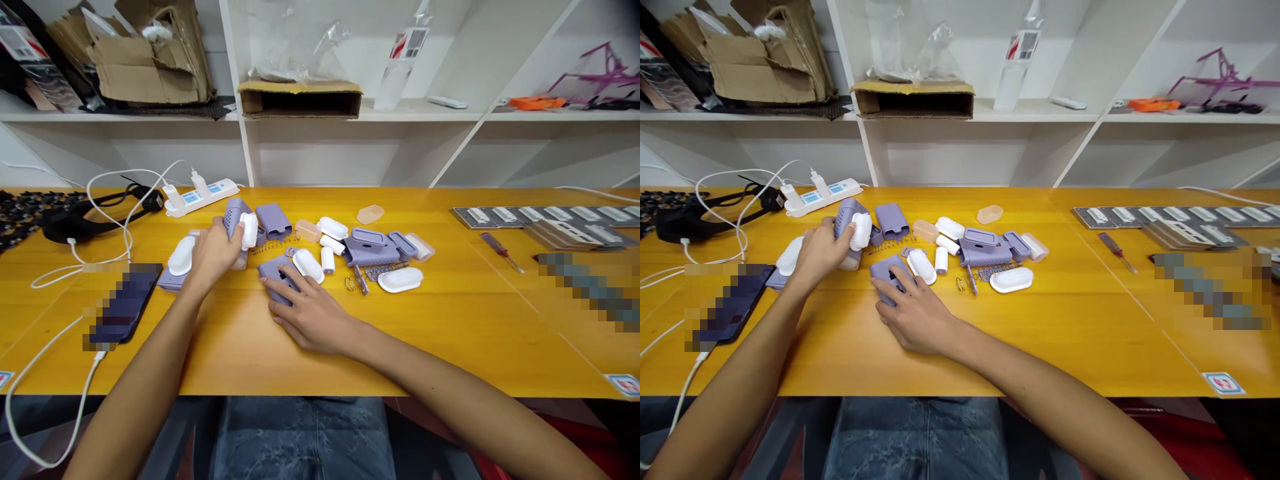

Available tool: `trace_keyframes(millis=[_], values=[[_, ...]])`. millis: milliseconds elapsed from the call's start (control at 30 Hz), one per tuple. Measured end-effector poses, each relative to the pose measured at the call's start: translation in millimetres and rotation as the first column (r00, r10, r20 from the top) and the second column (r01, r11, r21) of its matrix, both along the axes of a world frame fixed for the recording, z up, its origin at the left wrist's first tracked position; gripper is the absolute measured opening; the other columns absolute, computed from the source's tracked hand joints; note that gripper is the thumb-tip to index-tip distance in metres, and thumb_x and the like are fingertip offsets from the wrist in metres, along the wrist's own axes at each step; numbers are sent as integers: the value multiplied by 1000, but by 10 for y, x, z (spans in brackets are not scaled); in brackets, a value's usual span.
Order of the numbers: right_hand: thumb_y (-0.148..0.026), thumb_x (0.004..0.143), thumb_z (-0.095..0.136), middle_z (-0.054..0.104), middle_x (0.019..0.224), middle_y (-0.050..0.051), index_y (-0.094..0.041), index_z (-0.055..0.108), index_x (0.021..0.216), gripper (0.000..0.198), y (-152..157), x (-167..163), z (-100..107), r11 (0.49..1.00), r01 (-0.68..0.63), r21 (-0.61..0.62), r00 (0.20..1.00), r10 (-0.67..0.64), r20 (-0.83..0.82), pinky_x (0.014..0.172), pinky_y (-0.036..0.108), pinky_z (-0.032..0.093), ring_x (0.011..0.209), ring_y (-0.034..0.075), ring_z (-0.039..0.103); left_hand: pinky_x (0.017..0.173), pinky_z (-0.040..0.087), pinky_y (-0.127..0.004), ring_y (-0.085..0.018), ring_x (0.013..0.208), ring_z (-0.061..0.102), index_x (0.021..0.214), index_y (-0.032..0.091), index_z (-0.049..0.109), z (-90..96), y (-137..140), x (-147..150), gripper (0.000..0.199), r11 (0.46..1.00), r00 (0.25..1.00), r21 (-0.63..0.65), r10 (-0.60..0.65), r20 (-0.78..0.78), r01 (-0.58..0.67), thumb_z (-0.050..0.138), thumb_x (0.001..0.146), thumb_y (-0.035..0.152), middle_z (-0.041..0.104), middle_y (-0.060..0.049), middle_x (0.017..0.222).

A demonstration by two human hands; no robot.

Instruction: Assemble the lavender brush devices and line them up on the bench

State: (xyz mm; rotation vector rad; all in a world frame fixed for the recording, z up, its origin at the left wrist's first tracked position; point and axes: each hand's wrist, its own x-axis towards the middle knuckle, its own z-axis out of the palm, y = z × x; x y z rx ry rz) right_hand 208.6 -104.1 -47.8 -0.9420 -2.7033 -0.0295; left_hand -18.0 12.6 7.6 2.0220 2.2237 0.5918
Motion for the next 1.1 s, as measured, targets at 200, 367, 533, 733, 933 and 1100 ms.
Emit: trace_keyframes(millis=[200, 367, 533, 733, 933, 1100], values=[[-26, 112, 50, 50, 171, 16, -15, 76, 126, 31, -12, -12, 7, 1000, 1, -12, 999, -1, -37, 118, 73, 47, 161, 49, 34, 110, 52, -47, -42, 134, 68, 142, 10, 65, -68, 96, 32, 63, 995, 977, 12, -100, 190, 99, 50, 102, 56, 76, -23, 137], [-26, 111, 52, 50, 171, 14, -17, 76, 124, 29, -10, -6, 2, 1000, -4, -2, 999, 4, -37, 118, 72, 48, 161, 48, 34, 94, 58, -42, -40, 118, 75, 133, 14, 69, -9, 105, -146, 58, 998, 983, 47, -50, 174, 43, 52, 100, 59, 80, -21, 125], [-28, 111, 52, 49, 171, 13, -18, 76, 124, 29, -9, -4, 5, 1000, 4, 19, 1000, -4, -19, 119, 70, 49, 161, 47, 35, 63, 54, -40, -34, 64, 74, 120, 12, 74, 53, 54, -233, 58, 995, 998, -97, -4, 68, 11, 51, 99, 61, 82, -20, 95], [-27, 112, 50, 49, 172, 14, -16, 75, 125, 31, -6, -9, 10, 1000, 0, 14, 1000, 0, -11, 117, 71, 50, 161, 49, 34, 65, 55, -40, -32, 60, 73, 100, 15, 78, 82, -39, -167, 54, 987, 998, -144, -66, 10, 67, 42, 102, 54, 81, -20, 89], [-28, 112, 50, 49, 172, 13, -18, 75, 127, 31, -4, -9, 2, 1000, 7, 18, 1000, -7, 2, 114, 71, 53, 160, 49, 35, 90, 58, -56, -49, 111, 75, 102, 14, 81, 69, -134, -130, 59, 996, 964, -89, -36, -262, 13, 36, 106, 52, 79, -30, 117], [-27, 112, 49, 48, 173, 14, -17, 75, 127, 31, -8, -9, -4, 1000, 5, 3, 1000, -5, -12, 113, 71, 53, 161, 50, 34, 98, 55, -57, -48, 112, 74, 108, 7, 80, 27, -111, -150, 51, 986, 936, -46, -164, -312, 158, 36, 106, 32, 77, -33, 115]])
